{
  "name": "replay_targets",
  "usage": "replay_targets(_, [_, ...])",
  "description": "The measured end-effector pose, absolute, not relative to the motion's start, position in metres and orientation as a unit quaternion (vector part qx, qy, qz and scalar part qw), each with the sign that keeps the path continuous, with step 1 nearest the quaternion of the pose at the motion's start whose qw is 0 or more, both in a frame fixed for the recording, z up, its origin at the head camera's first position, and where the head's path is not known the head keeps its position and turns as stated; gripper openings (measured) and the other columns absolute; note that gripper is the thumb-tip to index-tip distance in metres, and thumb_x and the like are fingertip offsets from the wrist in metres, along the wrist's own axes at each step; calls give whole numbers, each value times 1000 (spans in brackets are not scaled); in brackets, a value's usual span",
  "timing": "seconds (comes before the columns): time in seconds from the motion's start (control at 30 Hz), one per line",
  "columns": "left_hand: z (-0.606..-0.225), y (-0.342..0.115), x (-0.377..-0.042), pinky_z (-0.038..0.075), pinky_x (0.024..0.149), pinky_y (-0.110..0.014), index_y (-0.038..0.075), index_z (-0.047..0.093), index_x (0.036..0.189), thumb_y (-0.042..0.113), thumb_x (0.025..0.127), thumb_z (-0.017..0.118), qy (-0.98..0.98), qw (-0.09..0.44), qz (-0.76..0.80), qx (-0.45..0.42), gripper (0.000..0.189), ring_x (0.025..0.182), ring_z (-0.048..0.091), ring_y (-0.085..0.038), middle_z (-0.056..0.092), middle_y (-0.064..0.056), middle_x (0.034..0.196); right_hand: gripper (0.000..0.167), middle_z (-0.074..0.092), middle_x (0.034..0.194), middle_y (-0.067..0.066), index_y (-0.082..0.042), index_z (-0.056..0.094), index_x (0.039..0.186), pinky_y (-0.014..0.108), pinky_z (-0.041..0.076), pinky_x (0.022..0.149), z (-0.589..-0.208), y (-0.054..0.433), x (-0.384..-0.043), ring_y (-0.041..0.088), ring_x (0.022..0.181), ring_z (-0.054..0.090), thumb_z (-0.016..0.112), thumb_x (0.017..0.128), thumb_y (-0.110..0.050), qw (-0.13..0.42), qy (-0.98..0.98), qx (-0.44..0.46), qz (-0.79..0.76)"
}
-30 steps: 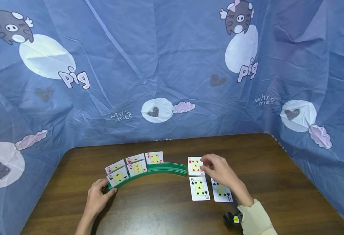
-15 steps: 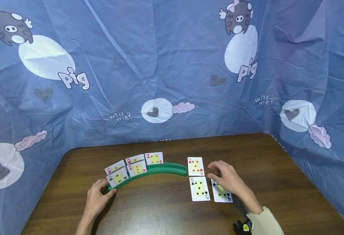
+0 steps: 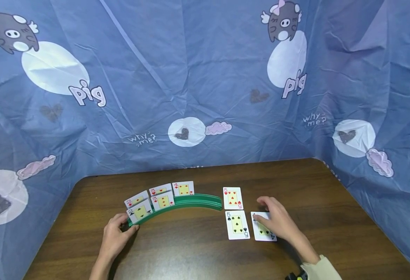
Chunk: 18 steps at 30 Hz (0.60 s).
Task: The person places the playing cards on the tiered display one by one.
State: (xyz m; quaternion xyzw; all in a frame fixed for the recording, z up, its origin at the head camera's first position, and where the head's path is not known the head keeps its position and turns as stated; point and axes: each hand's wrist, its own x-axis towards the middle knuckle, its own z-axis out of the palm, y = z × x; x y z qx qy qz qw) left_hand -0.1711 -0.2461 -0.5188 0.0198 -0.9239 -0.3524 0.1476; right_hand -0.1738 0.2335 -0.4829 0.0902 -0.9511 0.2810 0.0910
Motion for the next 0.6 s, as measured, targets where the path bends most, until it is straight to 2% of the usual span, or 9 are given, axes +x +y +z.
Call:
replay_targets(0.1, [-519, -246, -171, 43, 79, -33, 0, 74, 98, 6, 75, 82, -924, 146, -353, 21, 25, 96, 59, -27, 70, -17, 107, 51, 66, 123, 17, -1, 59, 126, 53, 47, 101, -485, 235, -171, 35, 117, 60, 80, 82, -18, 87, -954, 86, 275])
replay_targets(0.27, [-519, -246, -170, 43, 80, -34, -1, 74, 99, 6, 75, 82, -925, 140, -352, 23, 26, 97, 59, -27, 70, -18, 108, 55, 63, 129, 20, 0, 57, 129, 58, 42, 105, -488, 239, -167, 41, 125, 54, 78, 83, -22, 51, -957, 65, 277])
replay_targets(0.47, [-519, -246, -173, 42, 82, -35, -2, 74, 101, 7, 77, 81, -924, 128, -359, 28, 28, 99, 59, -29, 69, -20, 112, 60, 61, 131, 21, 0, 56, 129, 56, 42, 100, -492, 246, -161, 40, 121, 54, 81, 81, -28, 33, -965, 51, 254])
replay_targets(0.6, [-519, -246, -173, 42, 81, -34, -2, 74, 101, 8, 76, 80, -925, 129, -357, 32, 27, 100, 59, -28, 69, -19, 112, 66, 62, 130, 22, -1, 57, 126, 54, 43, 94, -494, 250, -155, 38, 115, 55, 83, 77, -38, 34, -968, 52, 243])
